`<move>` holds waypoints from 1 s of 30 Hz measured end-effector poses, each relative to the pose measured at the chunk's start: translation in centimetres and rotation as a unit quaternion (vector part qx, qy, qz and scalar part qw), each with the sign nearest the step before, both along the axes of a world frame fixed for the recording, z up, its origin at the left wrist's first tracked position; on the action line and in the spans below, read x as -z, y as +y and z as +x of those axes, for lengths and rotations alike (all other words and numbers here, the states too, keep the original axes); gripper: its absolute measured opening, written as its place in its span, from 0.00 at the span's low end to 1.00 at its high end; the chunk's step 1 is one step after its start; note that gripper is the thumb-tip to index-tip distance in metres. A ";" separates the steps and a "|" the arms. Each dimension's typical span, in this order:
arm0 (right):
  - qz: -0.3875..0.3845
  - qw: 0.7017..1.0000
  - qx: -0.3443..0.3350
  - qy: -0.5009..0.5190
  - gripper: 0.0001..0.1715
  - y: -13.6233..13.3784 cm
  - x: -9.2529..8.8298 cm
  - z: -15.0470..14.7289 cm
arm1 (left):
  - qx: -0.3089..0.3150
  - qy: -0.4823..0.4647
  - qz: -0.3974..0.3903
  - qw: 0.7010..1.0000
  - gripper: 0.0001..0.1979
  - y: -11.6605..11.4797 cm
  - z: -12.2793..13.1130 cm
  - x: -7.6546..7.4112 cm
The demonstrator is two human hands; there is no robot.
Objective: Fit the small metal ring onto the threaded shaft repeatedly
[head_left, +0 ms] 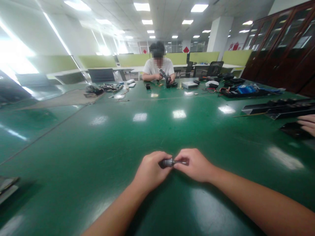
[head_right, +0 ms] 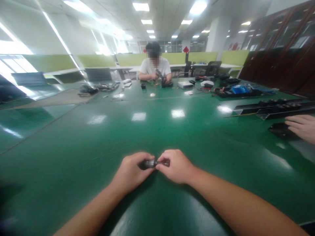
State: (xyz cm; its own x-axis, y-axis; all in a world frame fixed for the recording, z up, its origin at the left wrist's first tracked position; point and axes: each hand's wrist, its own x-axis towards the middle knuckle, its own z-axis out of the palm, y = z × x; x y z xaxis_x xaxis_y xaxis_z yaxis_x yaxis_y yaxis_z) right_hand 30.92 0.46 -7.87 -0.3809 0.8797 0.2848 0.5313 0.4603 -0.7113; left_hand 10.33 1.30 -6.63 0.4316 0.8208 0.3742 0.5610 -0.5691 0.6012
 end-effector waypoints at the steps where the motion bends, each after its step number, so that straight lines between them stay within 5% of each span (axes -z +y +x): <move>1: -0.003 1.000 0.000 0.000 0.03 0.0 0.0 0.0 | 0.000 -0.001 0.000 1.000 0.09 0.0 0.0 0.0; 30: -0.001 1.000 0.021 0.008 0.04 0.0 -0.2 0.0 | -0.020 -0.003 0.002 1.000 0.09 0.4 -0.4 -0.3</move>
State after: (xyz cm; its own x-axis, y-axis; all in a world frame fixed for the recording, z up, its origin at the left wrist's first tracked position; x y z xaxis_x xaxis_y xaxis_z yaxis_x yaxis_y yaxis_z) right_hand 30.88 0.45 -7.69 -0.3390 0.8953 0.2891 0.5382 0.4366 -0.7209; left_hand 9.89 1.67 -6.36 0.3962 0.8359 0.3799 0.5801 -0.5486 0.6021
